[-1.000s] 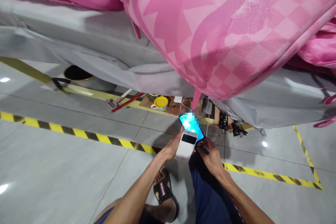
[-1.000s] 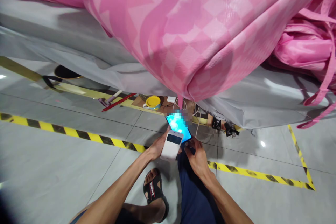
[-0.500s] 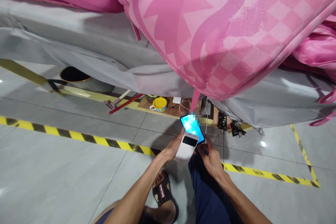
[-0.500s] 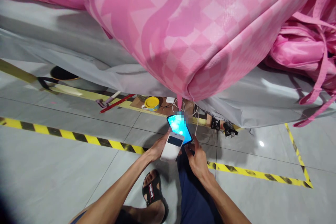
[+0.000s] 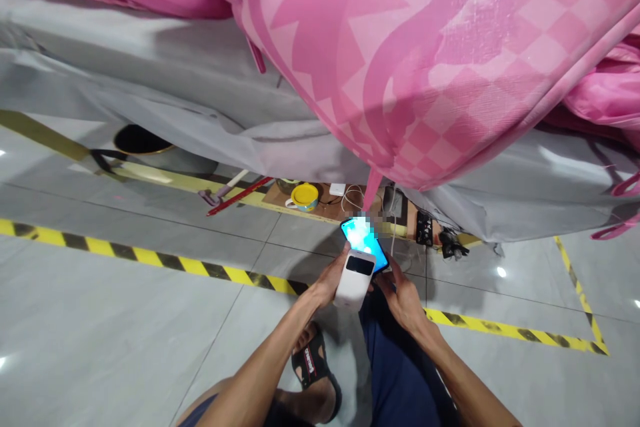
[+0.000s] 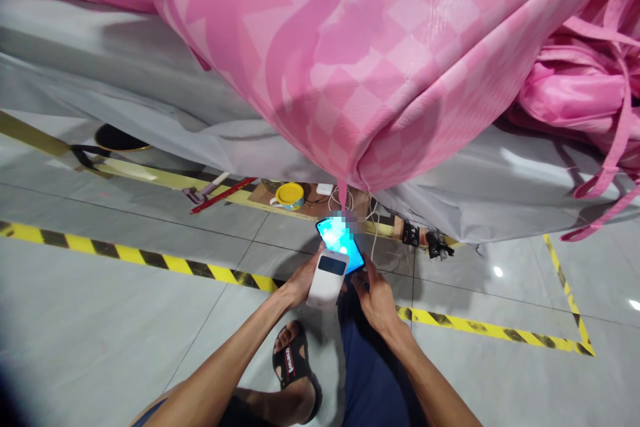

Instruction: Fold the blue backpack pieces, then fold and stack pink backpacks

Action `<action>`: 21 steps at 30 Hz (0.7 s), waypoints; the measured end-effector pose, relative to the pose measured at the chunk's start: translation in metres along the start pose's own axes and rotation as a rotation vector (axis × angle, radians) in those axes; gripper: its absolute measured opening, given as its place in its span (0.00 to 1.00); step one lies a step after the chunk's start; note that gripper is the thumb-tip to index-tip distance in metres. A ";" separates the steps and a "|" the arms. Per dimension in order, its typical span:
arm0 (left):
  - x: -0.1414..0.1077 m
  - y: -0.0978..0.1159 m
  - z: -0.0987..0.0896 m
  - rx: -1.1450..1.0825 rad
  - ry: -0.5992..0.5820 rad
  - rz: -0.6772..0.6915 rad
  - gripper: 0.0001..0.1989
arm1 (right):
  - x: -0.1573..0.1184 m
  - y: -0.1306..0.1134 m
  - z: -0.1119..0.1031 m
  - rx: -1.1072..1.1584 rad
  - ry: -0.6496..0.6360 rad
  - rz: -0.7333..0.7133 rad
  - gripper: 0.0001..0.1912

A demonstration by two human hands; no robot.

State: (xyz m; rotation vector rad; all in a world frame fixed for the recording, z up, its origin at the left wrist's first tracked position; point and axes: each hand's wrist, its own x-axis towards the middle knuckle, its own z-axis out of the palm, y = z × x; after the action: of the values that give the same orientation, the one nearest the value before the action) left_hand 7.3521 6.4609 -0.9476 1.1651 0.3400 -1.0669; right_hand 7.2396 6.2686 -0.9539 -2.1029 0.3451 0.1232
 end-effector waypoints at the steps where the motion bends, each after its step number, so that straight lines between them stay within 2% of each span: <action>1: 0.000 -0.001 0.002 -0.042 0.001 -0.026 0.41 | 0.002 -0.001 -0.002 -0.006 -0.007 -0.010 0.30; 6: 0.007 -0.004 0.005 -0.246 0.015 -0.076 0.38 | 0.010 0.000 -0.009 0.026 -0.040 0.020 0.29; 10: 0.013 0.011 -0.012 -0.415 0.076 -0.056 0.35 | 0.005 0.015 -0.027 0.004 -0.124 0.086 0.24; 13: 0.015 0.026 -0.028 -0.517 0.116 0.020 0.31 | 0.001 0.022 -0.042 0.004 -0.131 0.027 0.18; 15: 0.016 0.031 -0.033 -0.552 0.129 0.034 0.33 | 0.003 0.019 -0.044 -0.015 -0.113 -0.045 0.16; 17: 0.017 0.032 -0.033 -0.596 0.133 0.032 0.34 | 0.007 0.010 -0.037 -0.031 -0.089 -0.116 0.15; 21: 0.022 0.025 -0.025 -0.708 0.130 0.032 0.31 | 0.012 -0.009 -0.004 0.070 -0.024 -0.158 0.14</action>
State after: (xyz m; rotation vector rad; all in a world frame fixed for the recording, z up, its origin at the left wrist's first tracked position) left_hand 7.3903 6.4718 -0.9588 0.5977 0.7295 -0.7438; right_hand 7.2540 6.2674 -0.9467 -2.0494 0.1651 0.0422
